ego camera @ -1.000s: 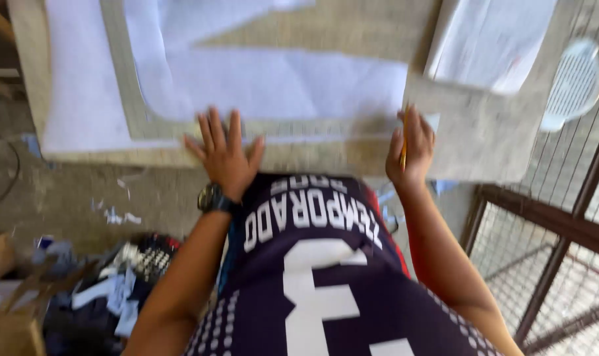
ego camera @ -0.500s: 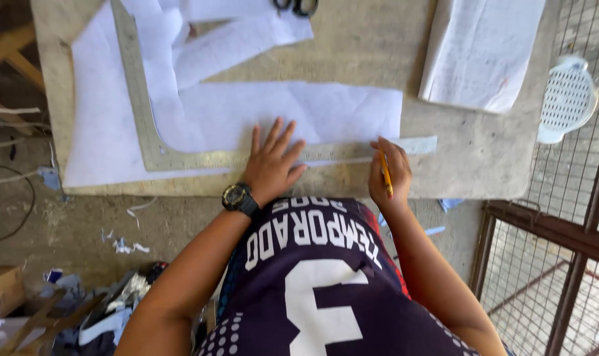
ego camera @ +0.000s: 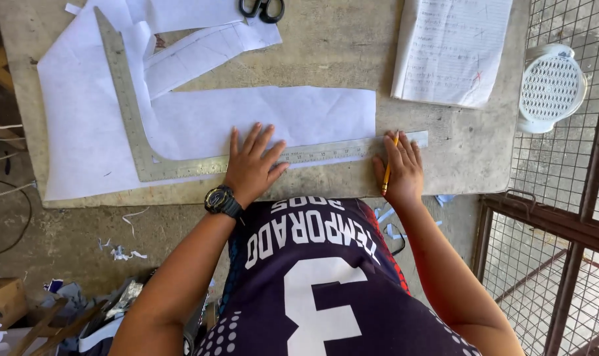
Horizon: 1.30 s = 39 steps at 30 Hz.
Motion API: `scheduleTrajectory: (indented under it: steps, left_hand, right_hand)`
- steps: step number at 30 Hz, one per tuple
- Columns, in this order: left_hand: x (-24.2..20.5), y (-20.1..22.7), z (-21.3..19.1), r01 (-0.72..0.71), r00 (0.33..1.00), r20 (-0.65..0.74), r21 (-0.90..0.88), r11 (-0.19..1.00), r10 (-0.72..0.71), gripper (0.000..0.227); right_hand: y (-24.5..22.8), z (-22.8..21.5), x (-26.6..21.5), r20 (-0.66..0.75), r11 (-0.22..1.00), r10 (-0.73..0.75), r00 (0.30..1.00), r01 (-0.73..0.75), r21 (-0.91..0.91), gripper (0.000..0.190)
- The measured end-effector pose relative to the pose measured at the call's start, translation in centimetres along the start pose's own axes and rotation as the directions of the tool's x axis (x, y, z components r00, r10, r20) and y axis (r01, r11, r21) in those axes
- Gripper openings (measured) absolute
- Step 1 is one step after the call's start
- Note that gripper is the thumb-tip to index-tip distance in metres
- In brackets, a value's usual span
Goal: The person retrieves a large sheet of white paper from a bag and places it on a wooden workbench. Using a pencil and a large L-shaped ruler, they measure and draw straight lines and geometric shapes on the paper to create a pattern.
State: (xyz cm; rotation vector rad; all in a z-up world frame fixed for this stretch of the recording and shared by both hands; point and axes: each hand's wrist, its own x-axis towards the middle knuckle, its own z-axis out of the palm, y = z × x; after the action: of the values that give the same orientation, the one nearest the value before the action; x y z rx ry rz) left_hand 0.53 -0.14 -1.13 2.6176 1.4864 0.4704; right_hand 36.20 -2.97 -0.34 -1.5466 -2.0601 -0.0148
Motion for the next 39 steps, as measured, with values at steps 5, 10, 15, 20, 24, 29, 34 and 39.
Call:
scheduleTrajectory:
  steps: [5, 10, 15, 20, 24, 29, 34, 39]
  left_hand:
    - [0.0, 0.2, 0.4, 0.013, 1.000, -0.027, 0.022, 1.000, -0.013, 0.040]
    - [0.4, 0.9, 0.7, 0.034, 0.996, -0.084, 0.011, 0.999, -0.033, 0.037]
    - [0.2, 1.9, 1.2, 0.072, 0.994, -0.084, 0.015, 0.997, -0.070, 0.038]
    - [0.0, 2.2, 1.1, 0.059, 0.991, -0.117, -0.005, 0.998, -0.060, 0.037]
    - [0.3, 1.9, 1.6, 0.077, 0.984, -0.159, -0.005, 0.997, -0.077, 0.038]
    - [0.6, 2.2, 1.1, 0.093, 0.976, -0.199, 0.002, 0.996, -0.091, 0.035]
    - [-0.4, 2.7, 1.3, 0.097, 0.980, -0.174, -0.001, 0.995, -0.096, 0.032]
    - [0.3, 2.4, 1.0, 0.095, 0.975, -0.202, 0.012, 0.995, -0.090, 0.039]
  right_hand:
    - [0.6, 0.4, -0.1, -0.005, 1.000, 0.013, 1.000, -0.013, -0.007, 0.043]
    - [1.8, 0.5, 0.3, -0.023, 1.000, 0.013, 1.000, -0.014, -0.022, 0.043]
    - [3.1, -0.3, -0.2, -0.021, 0.997, 0.058, 0.998, -0.059, -0.041, 0.042]
    - [3.3, -0.7, -0.9, -0.006, 0.995, 0.071, 0.997, -0.071, -0.066, 0.043]
    - [3.9, -0.1, -0.9, 0.013, 0.997, 0.057, 0.998, -0.057, -0.056, 0.043]
    - [3.3, 0.1, -0.9, -0.017, 0.998, 0.020, 1.000, -0.021, -0.055, 0.040]
    - [3.0, 0.3, -1.7, -0.004, 0.998, 0.002, 1.000, -0.002, -0.067, 0.039]
    - [1.6, 0.3, -0.6, -0.043, 0.999, 0.023, 0.999, -0.025, -0.043, 0.038]
